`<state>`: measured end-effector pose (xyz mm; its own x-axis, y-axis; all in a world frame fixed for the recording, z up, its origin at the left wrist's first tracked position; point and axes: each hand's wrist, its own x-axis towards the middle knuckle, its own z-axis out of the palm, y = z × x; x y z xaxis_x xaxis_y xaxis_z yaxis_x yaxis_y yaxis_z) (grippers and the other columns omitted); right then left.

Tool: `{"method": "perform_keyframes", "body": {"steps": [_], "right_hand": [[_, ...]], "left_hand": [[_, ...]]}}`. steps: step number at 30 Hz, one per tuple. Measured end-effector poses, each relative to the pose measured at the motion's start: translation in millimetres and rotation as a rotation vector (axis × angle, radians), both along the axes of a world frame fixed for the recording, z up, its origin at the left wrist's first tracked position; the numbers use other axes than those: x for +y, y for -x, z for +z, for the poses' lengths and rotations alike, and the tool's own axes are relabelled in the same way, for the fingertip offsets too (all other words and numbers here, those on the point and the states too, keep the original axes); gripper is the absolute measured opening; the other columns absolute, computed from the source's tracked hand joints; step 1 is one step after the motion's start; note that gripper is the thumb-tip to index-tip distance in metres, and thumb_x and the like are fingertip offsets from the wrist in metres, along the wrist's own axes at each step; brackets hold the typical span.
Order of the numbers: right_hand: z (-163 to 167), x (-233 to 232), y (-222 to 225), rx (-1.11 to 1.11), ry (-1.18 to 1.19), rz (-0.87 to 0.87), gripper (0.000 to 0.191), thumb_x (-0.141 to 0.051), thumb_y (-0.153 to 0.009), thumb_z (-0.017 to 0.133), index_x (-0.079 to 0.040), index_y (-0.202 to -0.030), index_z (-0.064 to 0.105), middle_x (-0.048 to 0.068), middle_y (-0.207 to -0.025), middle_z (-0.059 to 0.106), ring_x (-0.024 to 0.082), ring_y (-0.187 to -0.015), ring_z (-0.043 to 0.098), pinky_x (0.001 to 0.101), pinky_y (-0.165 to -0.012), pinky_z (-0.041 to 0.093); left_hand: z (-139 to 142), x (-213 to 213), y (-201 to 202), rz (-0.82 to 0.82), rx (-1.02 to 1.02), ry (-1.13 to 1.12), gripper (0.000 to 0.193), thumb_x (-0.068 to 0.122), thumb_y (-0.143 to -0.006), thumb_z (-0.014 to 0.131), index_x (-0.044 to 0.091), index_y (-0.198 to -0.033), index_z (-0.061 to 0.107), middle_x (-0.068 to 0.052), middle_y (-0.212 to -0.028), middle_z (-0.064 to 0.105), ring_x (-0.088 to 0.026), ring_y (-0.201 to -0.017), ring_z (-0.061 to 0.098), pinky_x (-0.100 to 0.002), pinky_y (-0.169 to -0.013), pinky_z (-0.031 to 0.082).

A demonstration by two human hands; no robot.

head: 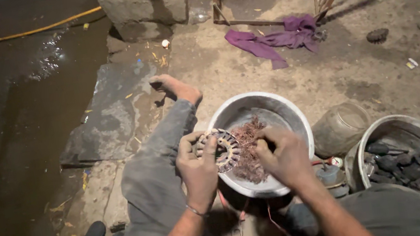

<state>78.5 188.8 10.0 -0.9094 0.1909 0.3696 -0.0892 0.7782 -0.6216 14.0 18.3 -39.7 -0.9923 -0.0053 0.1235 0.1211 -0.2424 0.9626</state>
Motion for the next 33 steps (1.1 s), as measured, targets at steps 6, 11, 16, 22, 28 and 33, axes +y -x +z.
{"method": "perform_keyframes", "body": {"steps": [6, 11, 16, 22, 28, 33], "right_hand": [[7, 2, 5, 0.075, -0.036, -0.045, 0.016, -0.013, -0.081, 0.068, -0.005, -0.095, 0.074, 0.016, -0.088, 0.073, 0.034, -0.08, 0.072, 0.0417, -0.072, 0.056], [-2, 7, -3, 0.001, -0.079, -0.076, 0.015, -0.012, -0.085, 0.068, -0.006, -0.097, 0.076, 0.018, -0.091, 0.072, 0.037, -0.085, 0.071, 0.0441, -0.076, 0.056], [-12, 4, 6, -0.113, -0.087, -0.018, 0.022, -0.013, -0.083, 0.07, -0.006, -0.102, 0.077, 0.021, -0.102, 0.073, 0.038, -0.088, 0.071, 0.0433, -0.079, 0.057], [-4, -17, 2, -0.196, 0.298, 0.138, 0.025, -0.015, -0.086, 0.068, -0.003, -0.108, 0.071, 0.014, -0.098, 0.077, 0.027, -0.09, 0.075, 0.0371, -0.081, 0.057], [-4, -9, -3, 0.021, 0.096, 0.089, 0.016, -0.013, -0.089, 0.067, -0.002, -0.1, 0.073, 0.014, -0.091, 0.074, 0.028, -0.085, 0.075, 0.0349, -0.079, 0.057], [-10, -8, 8, -0.053, -0.002, 0.016, 0.014, -0.014, -0.087, 0.07, -0.004, -0.095, 0.075, 0.017, -0.089, 0.074, 0.032, -0.081, 0.072, 0.0395, -0.073, 0.055]], "left_hand": [[8, 9, 2, 0.0, -0.159, -0.203, 0.019, 0.01, -0.095, 0.072, -0.003, -0.103, 0.061, -0.005, -0.086, 0.067, -0.01, -0.072, 0.065, -0.023, -0.063, 0.055], [5, -14, 10, 0.059, 0.045, 0.149, 0.016, 0.012, -0.1, 0.071, 0.0, -0.106, 0.063, -0.004, -0.088, 0.069, -0.007, -0.076, 0.064, -0.022, -0.066, 0.055], [-1, -13, 6, -0.125, -0.192, -0.347, 0.016, 0.012, -0.102, 0.067, -0.001, -0.11, 0.061, -0.004, -0.088, 0.068, -0.008, -0.074, 0.064, -0.023, -0.065, 0.054], [6, -8, 10, -0.089, -0.159, -0.284, 0.018, 0.011, -0.1, 0.068, -0.001, -0.111, 0.061, -0.004, -0.091, 0.068, -0.008, -0.075, 0.065, -0.023, -0.066, 0.055], [2, -15, 6, 0.045, 0.102, 0.098, 0.022, 0.01, -0.1, 0.071, -0.003, -0.115, 0.06, -0.005, -0.095, 0.065, -0.009, -0.082, 0.061, -0.023, -0.071, 0.054], [-5, -11, 0, -0.122, -0.142, -0.219, 0.021, 0.011, -0.099, 0.069, -0.002, -0.112, 0.059, -0.005, -0.09, 0.065, -0.01, -0.077, 0.065, -0.024, -0.07, 0.057]]}}
